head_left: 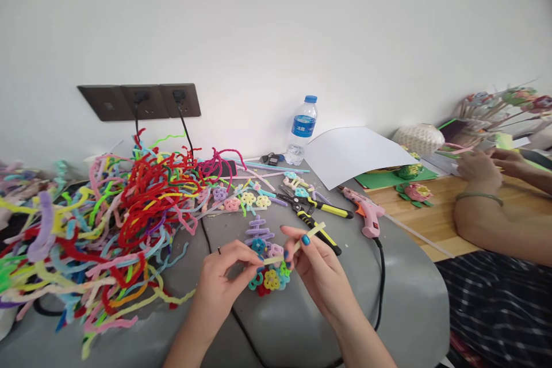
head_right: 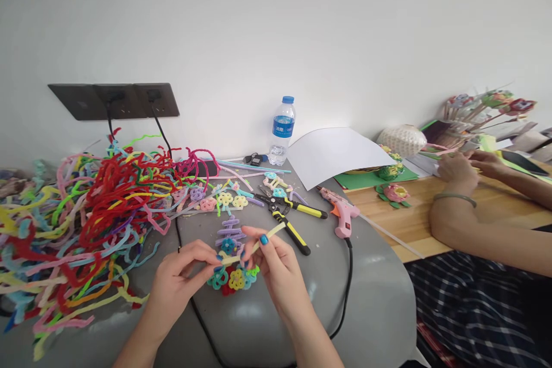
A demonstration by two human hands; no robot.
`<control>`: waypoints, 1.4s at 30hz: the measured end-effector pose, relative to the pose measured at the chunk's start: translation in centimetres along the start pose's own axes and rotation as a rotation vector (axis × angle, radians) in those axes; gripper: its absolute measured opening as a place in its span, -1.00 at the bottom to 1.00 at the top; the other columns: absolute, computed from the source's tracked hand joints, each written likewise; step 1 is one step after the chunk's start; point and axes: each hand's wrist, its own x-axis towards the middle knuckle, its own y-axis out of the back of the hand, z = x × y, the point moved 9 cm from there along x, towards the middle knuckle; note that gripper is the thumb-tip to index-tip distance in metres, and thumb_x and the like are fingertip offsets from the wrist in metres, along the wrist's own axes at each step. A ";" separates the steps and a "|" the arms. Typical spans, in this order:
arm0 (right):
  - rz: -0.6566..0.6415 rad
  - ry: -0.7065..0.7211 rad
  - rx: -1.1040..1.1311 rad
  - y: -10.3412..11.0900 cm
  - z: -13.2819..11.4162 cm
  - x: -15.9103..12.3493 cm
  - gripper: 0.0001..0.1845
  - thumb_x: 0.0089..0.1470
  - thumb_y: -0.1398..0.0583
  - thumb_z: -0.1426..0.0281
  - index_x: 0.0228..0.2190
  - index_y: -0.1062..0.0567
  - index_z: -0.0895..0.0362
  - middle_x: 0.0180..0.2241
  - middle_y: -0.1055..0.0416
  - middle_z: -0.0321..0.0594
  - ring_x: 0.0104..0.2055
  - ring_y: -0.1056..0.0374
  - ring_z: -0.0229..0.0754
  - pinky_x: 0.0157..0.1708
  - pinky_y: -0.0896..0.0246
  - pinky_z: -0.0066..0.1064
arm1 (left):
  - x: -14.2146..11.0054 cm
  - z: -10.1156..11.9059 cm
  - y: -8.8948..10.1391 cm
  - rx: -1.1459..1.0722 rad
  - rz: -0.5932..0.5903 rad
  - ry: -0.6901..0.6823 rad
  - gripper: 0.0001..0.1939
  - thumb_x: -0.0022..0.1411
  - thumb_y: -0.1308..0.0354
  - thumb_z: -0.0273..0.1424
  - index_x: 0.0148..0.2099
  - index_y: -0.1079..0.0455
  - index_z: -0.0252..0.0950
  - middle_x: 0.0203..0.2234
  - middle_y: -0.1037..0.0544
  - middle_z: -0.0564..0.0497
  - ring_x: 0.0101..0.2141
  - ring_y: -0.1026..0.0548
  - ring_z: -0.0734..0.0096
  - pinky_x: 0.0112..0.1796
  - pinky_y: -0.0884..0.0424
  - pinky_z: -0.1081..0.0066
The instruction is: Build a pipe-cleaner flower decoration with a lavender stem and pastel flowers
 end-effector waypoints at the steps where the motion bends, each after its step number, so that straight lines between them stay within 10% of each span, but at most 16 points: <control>1: 0.014 0.016 -0.068 0.1 -0.2 -0.1 -0.45 0.21 -0.22 -0.09 -0.11 -0.66 0.10 -0.52 -0.35 -0.28 -0.47 -0.21 -0.21 -0.42 -0.20 -0.38 | 0.0 0.2 -0.1 0.016 -0.017 -0.007 -0.86 0.25 -0.23 -0.53 -0.34 -0.56 -0.22 -0.46 -0.61 0.02 -0.42 -0.58 0.40 -0.39 -0.46 0.54; 9: -0.203 0.027 -0.551 -2.8 -1.6 -1.6 -0.39 0.39 0.03 -0.04 -0.47 -0.43 0.13 -0.51 -0.01 -0.36 -0.45 0.12 -0.25 -0.47 0.12 -0.40 | 0.6 -0.1 -0.6 -0.014 -0.064 0.097 -0.92 0.22 -0.30 -0.48 -0.24 -0.51 -0.19 -0.42 -0.63 0.09 -0.41 -0.62 0.45 -0.33 -0.52 0.58; 14: -0.268 0.034 -0.555 -3.5 -2.1 -2.0 -0.41 0.34 -0.08 -0.02 -0.53 -0.48 0.12 -0.53 -0.21 -0.30 -0.43 -0.09 -0.21 -0.43 -0.05 -0.41 | 0.5 -0.3 -0.5 -0.099 -0.043 0.160 -0.70 0.18 -0.34 -0.46 -0.02 -0.56 -0.16 -0.43 -0.65 0.08 -0.38 -0.65 0.40 -0.29 -0.56 0.53; 23: -0.317 0.026 -0.583 -3.8 -2.3 -2.3 -0.52 0.33 -0.15 0.06 -0.37 -0.72 0.07 -0.51 -0.45 -0.22 -0.39 -0.33 -0.14 -0.38 -0.25 -0.40 | 0.3 -0.1 -1.0 -0.120 -0.143 0.179 -0.94 0.19 -0.33 -0.44 -0.34 -0.61 -0.22 -0.48 -0.60 0.00 -0.44 -0.55 0.38 -0.39 -0.45 0.51; 32: -0.064 0.275 -0.609 -1.8 -4.2 -2.0 -0.73 0.20 -0.29 0.33 -0.05 -0.64 0.01 -0.17 -0.55 -0.10 -0.39 -0.39 -0.20 -0.49 -0.31 -0.46 | -0.3 -2.6 -0.6 -0.397 0.000 0.331 -0.66 0.13 -0.42 -0.16 -0.46 -0.47 -0.30 -0.55 -0.41 0.08 -0.54 -0.42 0.49 -0.54 -0.37 0.54; 42: -0.040 0.334 -0.648 -1.7 -4.6 -2.0 -0.82 0.18 -0.34 0.21 -0.33 -0.73 0.01 -0.46 -0.67 -0.20 -0.52 -0.54 -0.15 -0.53 -0.43 -0.45 | -1.5 -3.4 -2.4 -0.607 0.018 0.496 -0.58 0.05 -0.49 -0.13 -0.47 -0.40 -0.32 -0.53 -0.44 0.07 -0.51 -0.53 0.44 -0.52 -0.45 0.52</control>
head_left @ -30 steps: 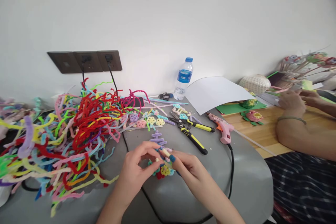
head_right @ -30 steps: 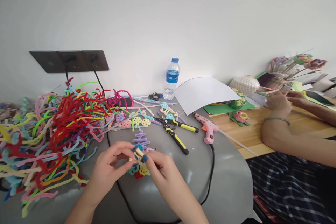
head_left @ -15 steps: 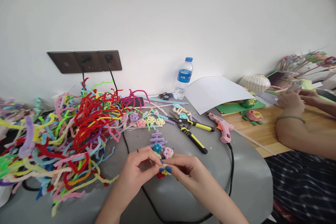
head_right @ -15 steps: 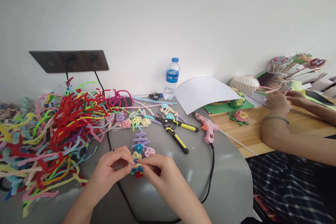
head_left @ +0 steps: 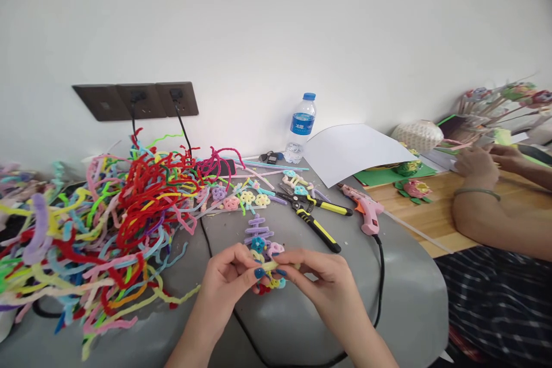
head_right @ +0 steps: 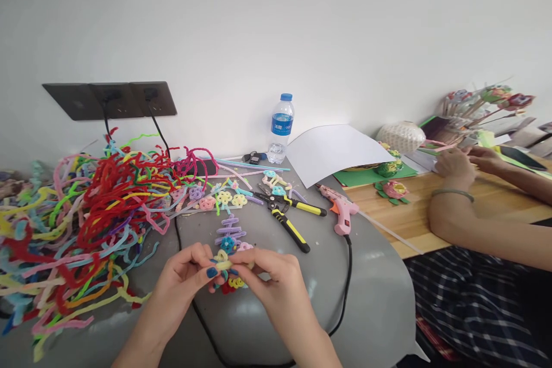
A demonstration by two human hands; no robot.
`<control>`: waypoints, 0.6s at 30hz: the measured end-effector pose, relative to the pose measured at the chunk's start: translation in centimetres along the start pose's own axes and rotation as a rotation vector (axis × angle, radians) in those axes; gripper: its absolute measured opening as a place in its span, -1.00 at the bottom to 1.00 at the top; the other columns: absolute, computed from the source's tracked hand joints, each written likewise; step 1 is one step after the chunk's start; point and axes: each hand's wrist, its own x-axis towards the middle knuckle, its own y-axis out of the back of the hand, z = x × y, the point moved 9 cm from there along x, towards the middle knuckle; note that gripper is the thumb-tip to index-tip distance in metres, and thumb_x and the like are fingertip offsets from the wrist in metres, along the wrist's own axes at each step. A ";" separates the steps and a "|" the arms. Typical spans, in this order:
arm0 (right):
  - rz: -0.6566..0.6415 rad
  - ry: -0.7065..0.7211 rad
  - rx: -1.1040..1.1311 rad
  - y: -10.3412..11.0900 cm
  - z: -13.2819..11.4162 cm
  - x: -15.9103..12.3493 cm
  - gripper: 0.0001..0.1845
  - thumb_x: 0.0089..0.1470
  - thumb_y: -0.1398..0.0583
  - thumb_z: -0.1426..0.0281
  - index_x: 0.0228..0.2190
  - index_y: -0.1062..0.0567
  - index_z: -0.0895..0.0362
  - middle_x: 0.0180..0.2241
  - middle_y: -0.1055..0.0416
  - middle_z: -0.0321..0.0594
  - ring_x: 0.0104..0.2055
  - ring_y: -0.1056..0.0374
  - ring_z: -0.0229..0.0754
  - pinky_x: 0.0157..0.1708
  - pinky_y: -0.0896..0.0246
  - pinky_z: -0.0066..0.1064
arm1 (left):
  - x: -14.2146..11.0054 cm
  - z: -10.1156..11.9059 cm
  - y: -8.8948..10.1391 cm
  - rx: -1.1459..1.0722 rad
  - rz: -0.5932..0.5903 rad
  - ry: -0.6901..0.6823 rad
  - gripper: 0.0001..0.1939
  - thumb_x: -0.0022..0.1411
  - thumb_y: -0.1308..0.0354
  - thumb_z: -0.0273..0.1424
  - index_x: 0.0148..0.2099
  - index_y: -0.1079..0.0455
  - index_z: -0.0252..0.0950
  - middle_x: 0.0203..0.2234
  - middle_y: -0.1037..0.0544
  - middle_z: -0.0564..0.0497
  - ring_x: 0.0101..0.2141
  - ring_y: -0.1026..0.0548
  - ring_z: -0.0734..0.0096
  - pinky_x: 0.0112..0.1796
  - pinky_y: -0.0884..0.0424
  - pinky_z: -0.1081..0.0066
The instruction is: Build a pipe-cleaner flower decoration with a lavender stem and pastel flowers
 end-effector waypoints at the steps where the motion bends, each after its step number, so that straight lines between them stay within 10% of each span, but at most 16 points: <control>1: -0.015 -0.011 0.005 0.0 0.2 0.0 -0.80 0.18 -0.34 0.19 -0.36 -0.73 0.01 -0.49 -0.66 -0.21 -0.55 -0.52 -0.16 -0.57 -0.39 -0.46 | -0.1 0.0 0.1 0.010 -0.005 -0.011 -0.59 0.06 -0.48 -0.14 -0.47 -0.41 -0.32 -0.53 -0.46 0.05 -0.50 -0.54 0.43 -0.51 -0.45 0.52; 9: -0.257 -0.109 0.100 -1.3 -0.4 -0.3 -0.80 0.27 -0.27 0.21 -0.31 -0.66 0.03 -0.44 -0.68 -0.22 -0.47 -0.55 -0.18 -0.54 -0.28 -0.51 | -1.3 0.8 0.6 -0.015 0.012 0.049 -0.63 0.04 -0.51 -0.18 -0.50 -0.47 -0.31 -0.54 -0.43 0.07 -0.51 -0.56 0.43 -0.49 -0.45 0.50; 18: -0.240 -0.278 0.307 -1.5 0.2 -0.4 -0.79 0.14 -0.37 0.19 -0.40 -0.60 0.05 -0.44 -0.68 -0.17 -0.43 -0.63 -0.11 -0.46 -0.47 -0.51 | -2.6 2.2 1.2 0.043 0.118 0.021 -0.62 -0.06 -0.56 -0.14 -0.53 -0.52 -0.28 -0.54 -0.42 0.05 -0.50 -0.44 0.48 -0.43 -0.47 0.45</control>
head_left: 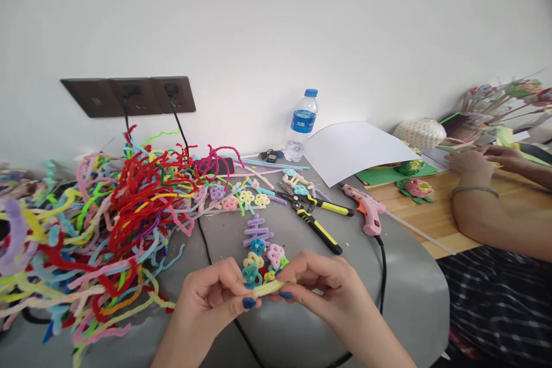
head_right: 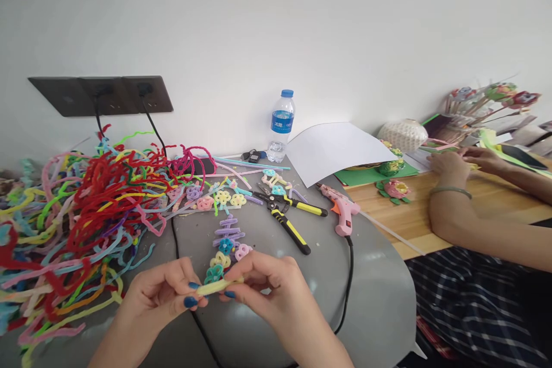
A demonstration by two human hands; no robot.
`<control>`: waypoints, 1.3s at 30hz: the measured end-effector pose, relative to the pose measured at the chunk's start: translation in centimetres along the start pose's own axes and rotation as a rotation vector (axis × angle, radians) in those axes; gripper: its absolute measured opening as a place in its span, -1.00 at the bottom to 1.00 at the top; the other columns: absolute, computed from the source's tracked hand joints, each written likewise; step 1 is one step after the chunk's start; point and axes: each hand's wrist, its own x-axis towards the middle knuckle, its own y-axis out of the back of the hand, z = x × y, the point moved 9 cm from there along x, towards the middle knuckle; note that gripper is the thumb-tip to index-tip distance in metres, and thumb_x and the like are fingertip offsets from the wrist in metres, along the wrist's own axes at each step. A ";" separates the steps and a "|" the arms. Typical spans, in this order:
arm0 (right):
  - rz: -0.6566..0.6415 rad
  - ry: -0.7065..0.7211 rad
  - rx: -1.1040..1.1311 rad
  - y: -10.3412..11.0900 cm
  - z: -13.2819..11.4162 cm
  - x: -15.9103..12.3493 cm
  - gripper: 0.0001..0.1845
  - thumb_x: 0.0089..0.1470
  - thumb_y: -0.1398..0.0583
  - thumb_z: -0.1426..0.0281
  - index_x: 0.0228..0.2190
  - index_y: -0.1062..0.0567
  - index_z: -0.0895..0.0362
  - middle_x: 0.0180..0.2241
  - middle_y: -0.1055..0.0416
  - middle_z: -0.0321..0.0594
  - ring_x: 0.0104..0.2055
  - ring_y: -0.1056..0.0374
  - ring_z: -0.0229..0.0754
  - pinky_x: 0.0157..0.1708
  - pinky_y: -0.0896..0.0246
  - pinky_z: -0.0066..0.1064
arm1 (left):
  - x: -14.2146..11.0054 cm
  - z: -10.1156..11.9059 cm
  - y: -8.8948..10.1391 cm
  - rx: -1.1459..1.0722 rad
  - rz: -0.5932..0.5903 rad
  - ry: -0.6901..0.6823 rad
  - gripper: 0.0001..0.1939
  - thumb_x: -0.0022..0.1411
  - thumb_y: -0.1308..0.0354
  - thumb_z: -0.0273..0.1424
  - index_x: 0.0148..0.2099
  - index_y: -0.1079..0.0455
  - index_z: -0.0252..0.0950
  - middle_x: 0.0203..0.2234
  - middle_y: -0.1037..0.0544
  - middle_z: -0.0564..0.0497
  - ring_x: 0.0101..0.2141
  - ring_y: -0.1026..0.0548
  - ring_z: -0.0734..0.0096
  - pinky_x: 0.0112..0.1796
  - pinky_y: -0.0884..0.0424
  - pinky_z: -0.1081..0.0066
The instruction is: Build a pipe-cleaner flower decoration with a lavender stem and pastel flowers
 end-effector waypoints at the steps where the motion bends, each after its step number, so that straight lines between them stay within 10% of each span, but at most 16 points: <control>1: 0.006 0.002 0.001 0.0 0.0 0.0 -0.79 0.15 -0.37 0.19 -0.40 -0.62 0.06 -0.44 -0.68 -0.17 -0.42 -0.64 -0.11 -0.46 -0.48 -0.51 | 0.0 -0.1 0.1 0.011 0.003 -0.003 -0.63 -0.06 -0.56 -0.14 -0.53 -0.52 -0.28 -0.54 -0.42 0.05 -0.50 -0.43 0.48 -0.42 -0.48 0.45; 9: 0.024 0.129 -0.193 1.2 -0.7 0.5 -0.75 0.19 -0.34 0.17 -0.37 -0.70 0.08 -0.44 -0.68 -0.18 -0.40 -0.62 -0.12 -0.39 -0.51 -0.48 | 1.3 -0.6 0.5 0.034 -0.006 0.014 -0.61 -0.07 -0.55 -0.10 -0.52 -0.55 -0.31 -0.56 -0.44 0.03 -0.52 -0.45 0.46 -0.46 -0.44 0.48; 15: 0.399 0.151 -0.825 10.2 2.3 1.0 -0.58 0.23 -0.23 0.16 0.06 -0.54 0.04 0.09 -0.53 0.03 0.14 -0.43 0.18 0.13 -0.35 0.06 | 3.0 -0.6 3.3 0.147 0.220 -0.056 -0.67 0.02 -0.48 -0.12 -0.39 -0.55 -0.27 -0.46 -0.55 0.01 -0.43 -0.58 0.34 -0.39 -0.52 0.46; 22: 0.292 -0.012 -1.523 13.6 5.6 3.9 -0.20 -0.05 -0.37 0.23 0.20 -0.38 0.23 0.02 -0.46 0.18 0.13 -0.31 0.35 0.10 -0.19 0.10 | 4.1 -1.9 3.5 0.197 0.225 -0.093 -0.71 0.06 -0.43 -0.16 -0.34 -0.50 -0.25 -0.36 -0.57 0.01 -0.38 -0.54 0.40 -0.34 -0.53 0.49; 32: 0.256 0.064 -1.776 12.3 -0.2 3.6 -0.20 -0.15 -0.31 0.30 0.14 -0.35 0.31 -0.06 -0.44 0.21 -0.01 -0.36 0.35 -0.07 -0.25 -0.04 | 4.5 -2.1 3.2 0.208 0.205 -0.109 -0.76 0.11 -0.38 -0.20 -0.32 -0.48 -0.24 -0.34 -0.55 0.03 -0.33 -0.53 0.40 -0.33 -0.49 0.52; 39: 0.126 0.023 -1.758 15.5 -4.1 -0.1 -0.27 -0.13 -0.23 0.30 0.12 -0.37 0.23 -0.16 -0.45 0.09 -0.14 -0.43 0.25 -0.23 -0.34 -0.12 | 5.4 -2.9 3.5 0.233 0.148 -0.209 -0.81 0.15 -0.34 -0.24 -0.31 -0.49 -0.24 -0.38 -0.56 0.01 -0.36 -0.56 0.38 -0.38 -0.50 0.53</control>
